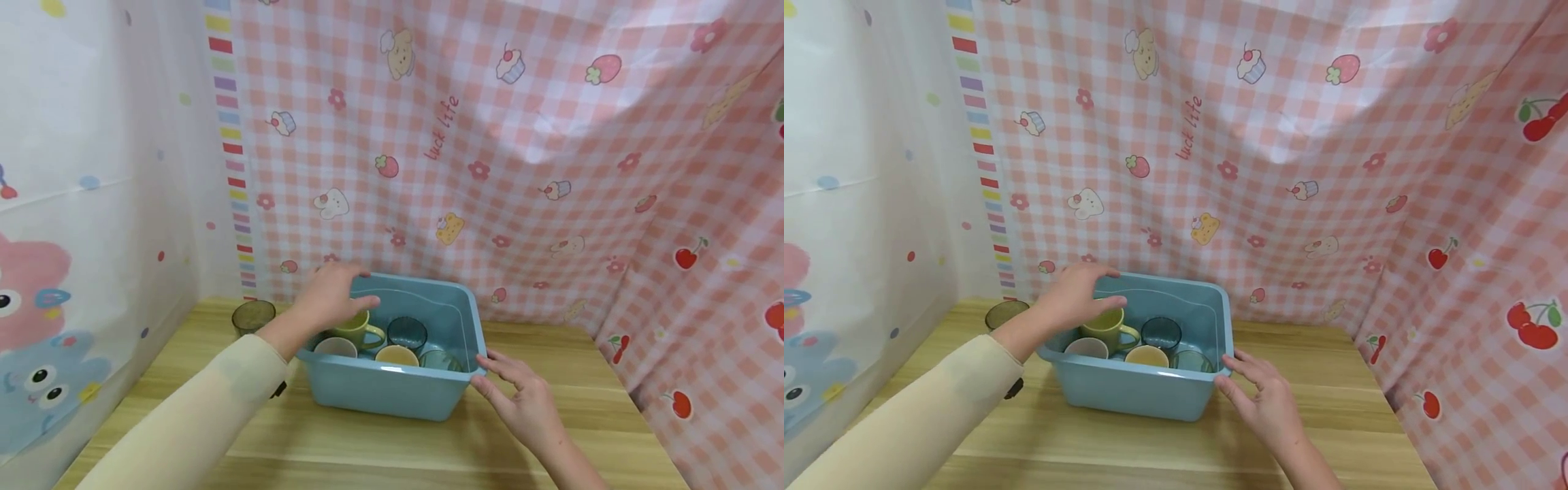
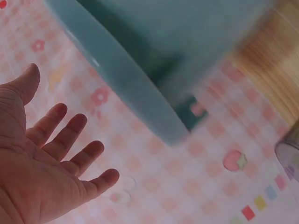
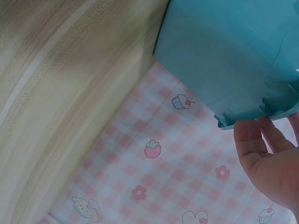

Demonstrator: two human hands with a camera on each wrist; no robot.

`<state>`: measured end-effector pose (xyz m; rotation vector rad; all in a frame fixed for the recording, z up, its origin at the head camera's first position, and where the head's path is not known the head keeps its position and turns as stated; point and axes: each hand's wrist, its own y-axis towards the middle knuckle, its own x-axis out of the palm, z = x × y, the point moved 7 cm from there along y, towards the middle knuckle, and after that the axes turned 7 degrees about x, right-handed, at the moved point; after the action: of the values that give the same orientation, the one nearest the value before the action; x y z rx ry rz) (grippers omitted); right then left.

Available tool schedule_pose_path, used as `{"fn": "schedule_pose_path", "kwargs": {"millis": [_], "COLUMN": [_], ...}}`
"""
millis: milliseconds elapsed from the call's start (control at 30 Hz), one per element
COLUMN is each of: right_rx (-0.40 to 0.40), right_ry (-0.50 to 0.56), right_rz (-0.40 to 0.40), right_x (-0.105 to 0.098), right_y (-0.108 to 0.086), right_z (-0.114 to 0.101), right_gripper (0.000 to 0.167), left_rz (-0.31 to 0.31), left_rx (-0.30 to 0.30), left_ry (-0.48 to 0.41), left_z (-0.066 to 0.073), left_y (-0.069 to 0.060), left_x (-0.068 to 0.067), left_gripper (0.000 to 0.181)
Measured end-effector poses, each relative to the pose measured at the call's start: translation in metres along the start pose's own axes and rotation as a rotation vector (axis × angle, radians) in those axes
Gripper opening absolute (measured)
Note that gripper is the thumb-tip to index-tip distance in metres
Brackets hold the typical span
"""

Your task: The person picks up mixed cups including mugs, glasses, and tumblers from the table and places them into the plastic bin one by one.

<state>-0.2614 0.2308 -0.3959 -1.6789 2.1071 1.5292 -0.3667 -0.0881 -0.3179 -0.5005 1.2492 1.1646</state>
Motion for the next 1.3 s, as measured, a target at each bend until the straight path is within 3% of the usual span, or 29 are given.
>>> {"fn": "schedule_pose_path", "kwargs": {"millis": [167, 500, 767, 967, 1300], "right_rx": [0.005, 0.012, 0.021, 0.024, 0.022], "right_ry": [-0.002, -0.003, -0.004, 0.002, -0.013], "right_rz": [-0.007, -0.006, -0.006, -0.007, -0.009], "right_x": [0.001, 0.001, 0.0, -0.001, 0.0], "right_y": [0.0, 0.0, 0.0, 0.0, 0.0], "right_z": [-0.001, 0.001, 0.002, 0.001, 0.001], "right_gripper": [0.038, 0.038, 0.038, 0.037, 0.038], "left_rz": [0.041, 0.119, 0.107, 0.076, -0.038], "left_rx": [-0.039, -0.144, -0.209, -0.248, -0.318], "left_ry": [0.04, -0.032, -0.035, -0.031, 0.033], "left_z": [-0.025, -0.077, -0.105, -0.127, -0.168], "left_y": [-0.011, -0.038, -0.048, -0.053, -0.073], "left_x": [-0.017, -0.05, -0.065, -0.064, -0.046], "left_gripper": [0.061, 0.067, 0.076, 0.082, 0.096]}}
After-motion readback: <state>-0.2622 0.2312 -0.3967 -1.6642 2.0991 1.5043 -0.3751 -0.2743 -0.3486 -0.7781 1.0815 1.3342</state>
